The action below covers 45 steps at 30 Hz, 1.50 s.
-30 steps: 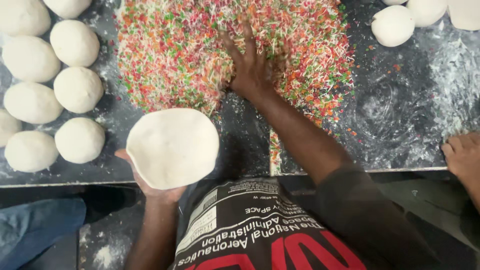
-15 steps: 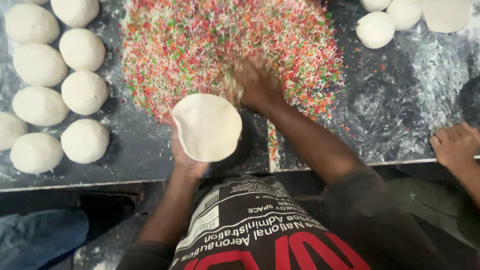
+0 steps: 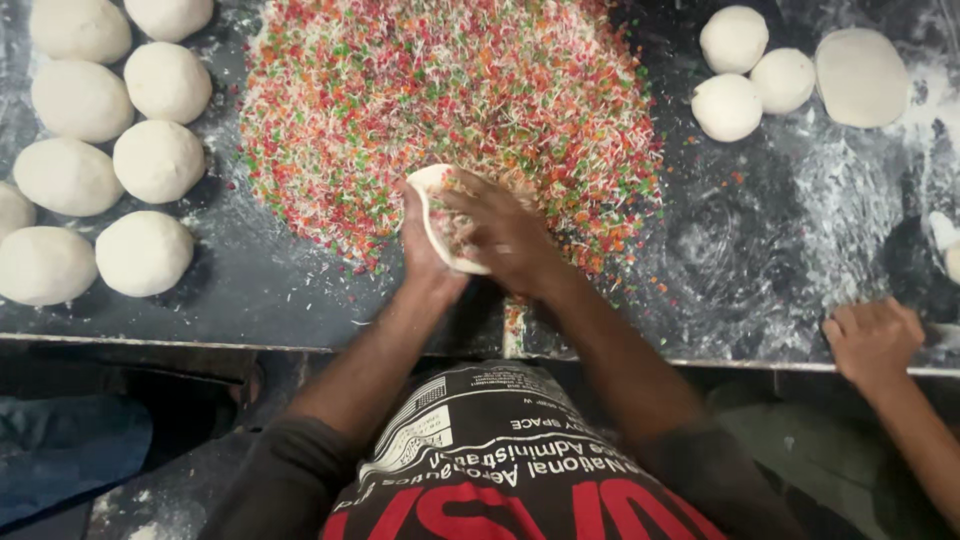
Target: The person prepares filled dough by flattening a piece of dough by hand, adding a colorful sweet filling, and pinching the edges to seal it into a ball.
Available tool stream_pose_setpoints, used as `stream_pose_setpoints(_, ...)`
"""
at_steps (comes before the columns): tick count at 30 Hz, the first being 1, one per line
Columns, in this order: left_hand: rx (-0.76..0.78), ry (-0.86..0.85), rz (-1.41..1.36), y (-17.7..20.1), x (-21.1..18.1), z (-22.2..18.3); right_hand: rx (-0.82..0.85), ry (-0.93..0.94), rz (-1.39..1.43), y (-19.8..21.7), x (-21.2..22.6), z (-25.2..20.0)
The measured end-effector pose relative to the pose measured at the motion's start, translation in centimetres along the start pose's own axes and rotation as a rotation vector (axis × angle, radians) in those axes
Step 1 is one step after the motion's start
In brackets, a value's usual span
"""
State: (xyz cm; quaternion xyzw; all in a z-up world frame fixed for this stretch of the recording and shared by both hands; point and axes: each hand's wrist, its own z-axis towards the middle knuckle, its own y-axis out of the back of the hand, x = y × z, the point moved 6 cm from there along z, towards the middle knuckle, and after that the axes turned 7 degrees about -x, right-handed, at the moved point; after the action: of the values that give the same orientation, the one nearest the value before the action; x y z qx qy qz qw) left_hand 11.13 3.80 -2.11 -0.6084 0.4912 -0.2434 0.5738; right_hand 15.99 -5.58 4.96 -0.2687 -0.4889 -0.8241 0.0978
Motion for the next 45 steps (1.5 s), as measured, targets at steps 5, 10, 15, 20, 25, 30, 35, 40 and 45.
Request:
stream_pose_setpoints(5,-0.120,-0.087,0.022,-2.5,-1.7,-1.8,-0.290,-0.282,-0.030,5.7,-4.6,-4.1)
stream_pose_setpoints(10,-0.093,0.048,0.015,-4.9,3.8,-3.2,-0.512,0.177,0.096,4.1,-2.8,-6.1)
stream_pose_setpoints(15,-0.088,0.229,0.005,-3.9,8.8,-2.8,-0.462,-0.377,0.291,2.8,-8.1,-4.5)
stream_pose_setpoints(20,-0.276,0.157,0.063,-0.6,8.3,-1.6,-0.377,0.083,0.236,6.3,-2.8,-4.4)
stream_pose_setpoints(25,-0.284,0.060,0.084,-0.1,8.4,-1.0,-0.522,-0.063,0.310,6.8,-1.2,-4.3)
stream_pose_setpoints(30,-0.440,-0.039,0.237,-1.8,8.6,-1.5,-0.573,0.222,0.114,6.1,-0.6,-5.5)
stream_pose_setpoints(35,-0.156,0.190,0.466,-3.8,9.2,-2.0,-0.568,-0.242,0.576,7.4,-5.1,-6.7)
stream_pose_setpoints(40,-0.195,0.284,0.388,-1.8,9.7,-2.7,-0.117,-0.144,0.329,6.5,-4.2,-5.0)
stream_pose_setpoints(45,-0.195,0.090,0.336,-1.5,9.6,-2.7,-0.647,0.120,0.059,7.7,0.6,-7.5)
